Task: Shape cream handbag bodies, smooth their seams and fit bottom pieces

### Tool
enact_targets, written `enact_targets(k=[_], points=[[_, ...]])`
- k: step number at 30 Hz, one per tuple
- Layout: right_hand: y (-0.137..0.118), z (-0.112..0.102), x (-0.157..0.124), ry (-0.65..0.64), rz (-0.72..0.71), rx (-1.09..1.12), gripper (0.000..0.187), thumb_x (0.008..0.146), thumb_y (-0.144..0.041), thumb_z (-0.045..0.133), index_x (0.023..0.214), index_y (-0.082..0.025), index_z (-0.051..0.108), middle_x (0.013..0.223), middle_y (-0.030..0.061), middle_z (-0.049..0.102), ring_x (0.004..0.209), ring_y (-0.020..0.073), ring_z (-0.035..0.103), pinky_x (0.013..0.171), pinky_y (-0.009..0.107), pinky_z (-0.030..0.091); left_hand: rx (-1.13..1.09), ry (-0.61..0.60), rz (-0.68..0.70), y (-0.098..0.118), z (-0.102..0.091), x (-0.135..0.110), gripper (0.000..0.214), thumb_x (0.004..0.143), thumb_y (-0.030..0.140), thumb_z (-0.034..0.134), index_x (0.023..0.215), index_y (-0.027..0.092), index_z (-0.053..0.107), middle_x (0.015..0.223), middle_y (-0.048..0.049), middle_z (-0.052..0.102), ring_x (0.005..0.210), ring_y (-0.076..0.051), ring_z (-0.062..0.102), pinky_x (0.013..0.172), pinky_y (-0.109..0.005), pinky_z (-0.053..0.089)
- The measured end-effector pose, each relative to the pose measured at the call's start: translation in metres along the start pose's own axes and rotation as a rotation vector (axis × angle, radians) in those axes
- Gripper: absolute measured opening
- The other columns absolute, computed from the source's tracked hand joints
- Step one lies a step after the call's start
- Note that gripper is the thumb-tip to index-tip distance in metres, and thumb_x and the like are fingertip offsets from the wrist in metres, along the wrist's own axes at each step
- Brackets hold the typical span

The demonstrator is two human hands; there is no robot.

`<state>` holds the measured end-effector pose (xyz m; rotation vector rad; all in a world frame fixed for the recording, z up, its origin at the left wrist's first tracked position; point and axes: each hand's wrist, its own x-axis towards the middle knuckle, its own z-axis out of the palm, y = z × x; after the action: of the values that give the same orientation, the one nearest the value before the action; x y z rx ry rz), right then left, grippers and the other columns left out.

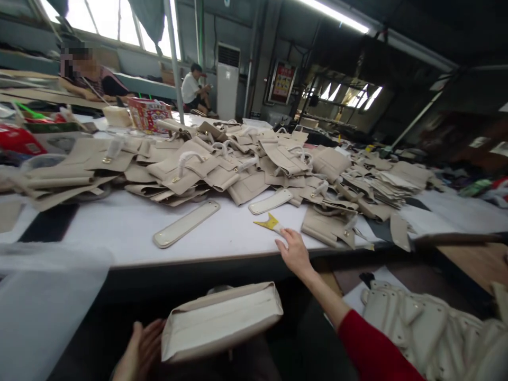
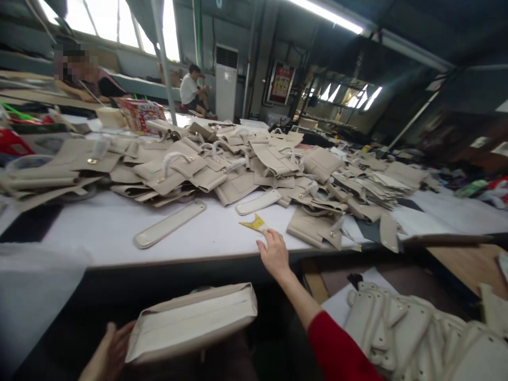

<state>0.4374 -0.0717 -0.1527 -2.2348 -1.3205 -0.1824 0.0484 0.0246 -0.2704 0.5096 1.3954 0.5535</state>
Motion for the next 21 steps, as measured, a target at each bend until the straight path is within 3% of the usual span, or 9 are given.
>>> enact_targets(k=[2,4,7,9,12,14,16,18,21], points=[[0.021,0.016,0.030,-0.068,0.053,-0.031,0.030,0.091,-0.027,0.061,0.116,-0.011,0.062,0.119,0.0178,0.060,0.116,0.0306,0.053,0.100,0.050,0.044,0.067,0.001,0.201,0.034,-0.004,0.006,0.060,0.084,0.074,0.039,0.107,0.023,0.060,0.134,-0.0106,0.061,0.128,-0.032,0.053,0.115,-0.047,0.033],[0.032,0.030,0.048,-0.133,0.097,-0.044,0.028,0.089,-0.028,0.064,0.113,-0.013,0.062,0.118,0.0133,0.061,0.116,0.0299,0.053,0.100,0.053,0.043,0.163,-0.025,0.351,0.069,0.009,0.010,0.063,0.080,0.077,0.039,0.104,0.023,0.062,0.126,-0.0103,0.065,0.124,-0.034,0.055,0.115,-0.049,0.033],[0.036,0.035,0.053,-0.229,0.154,-0.011,0.022,0.090,-0.027,0.063,0.109,-0.015,0.062,0.119,0.0085,0.059,0.116,0.0269,0.053,0.099,0.051,0.043,0.375,-0.239,0.417,0.108,0.050,0.013,0.067,0.076,0.080,0.041,0.099,0.022,0.066,0.112,-0.0121,0.071,0.118,-0.037,0.059,0.109,-0.055,0.038],[0.039,0.025,0.043,-0.286,0.204,0.056,0.018,0.090,-0.023,0.061,0.106,-0.015,0.061,0.116,0.0085,0.060,0.113,0.0257,0.054,0.097,0.048,0.044,0.491,-0.418,0.406,0.119,0.086,0.011,0.073,0.072,0.083,0.046,0.100,0.020,0.067,0.107,-0.0145,0.073,0.112,-0.038,0.062,0.104,-0.056,0.042],[0.045,-0.007,0.009,-0.340,0.333,0.238,0.014,0.085,-0.017,0.058,0.098,-0.016,0.060,0.104,0.0081,0.062,0.100,0.0224,0.058,0.089,0.037,0.047,0.642,-0.766,0.404,0.115,0.144,-0.002,0.084,0.065,0.087,0.052,0.109,0.017,0.066,0.112,-0.0160,0.071,0.107,-0.036,0.063,0.104,-0.053,0.042],[0.048,-0.027,-0.026,-0.356,0.475,0.408,0.016,0.082,-0.019,0.054,0.098,-0.019,0.058,0.089,0.0042,0.062,0.080,0.0178,0.060,0.074,0.030,0.049,0.748,-1.034,0.384,0.104,0.183,-0.016,0.081,0.077,0.083,0.044,0.122,0.017,0.061,0.125,-0.0144,0.066,0.117,-0.031,0.059,0.109,-0.046,0.037],[0.043,-0.034,-0.069,-0.364,0.670,0.599,0.022,0.083,-0.027,0.047,0.102,-0.019,0.054,0.070,-0.0016,0.055,0.056,0.0141,0.053,0.055,0.026,0.046,0.850,-1.232,0.281,0.090,0.220,-0.032,0.086,0.079,0.083,0.038,0.129,0.015,0.056,0.131,-0.0147,0.062,0.124,-0.028,0.054,0.112,-0.041,0.033],[0.028,-0.022,-0.111,-0.361,0.874,0.788,0.026,0.083,-0.038,0.043,0.094,-0.017,0.055,0.062,-0.0034,0.048,0.049,0.0125,0.048,0.048,0.025,0.042,0.936,-1.371,0.143,0.074,0.252,-0.044,0.093,0.077,0.087,0.034,0.130,0.013,0.054,0.128,-0.0147,0.064,0.124,-0.027,0.054,0.112,-0.039,0.032],[-0.009,0.024,-0.156,-0.369,1.129,1.022,0.038,0.081,-0.055,0.046,0.071,-0.018,0.051,0.054,-0.0021,0.046,0.044,0.0121,0.047,0.045,0.025,0.041,1.065,-1.518,-0.053,0.050,0.285,-0.051,0.092,0.077,0.088,0.028,0.119,0.014,0.064,0.105,-0.0122,0.073,0.107,-0.027,0.063,0.103,-0.042,0.041]])
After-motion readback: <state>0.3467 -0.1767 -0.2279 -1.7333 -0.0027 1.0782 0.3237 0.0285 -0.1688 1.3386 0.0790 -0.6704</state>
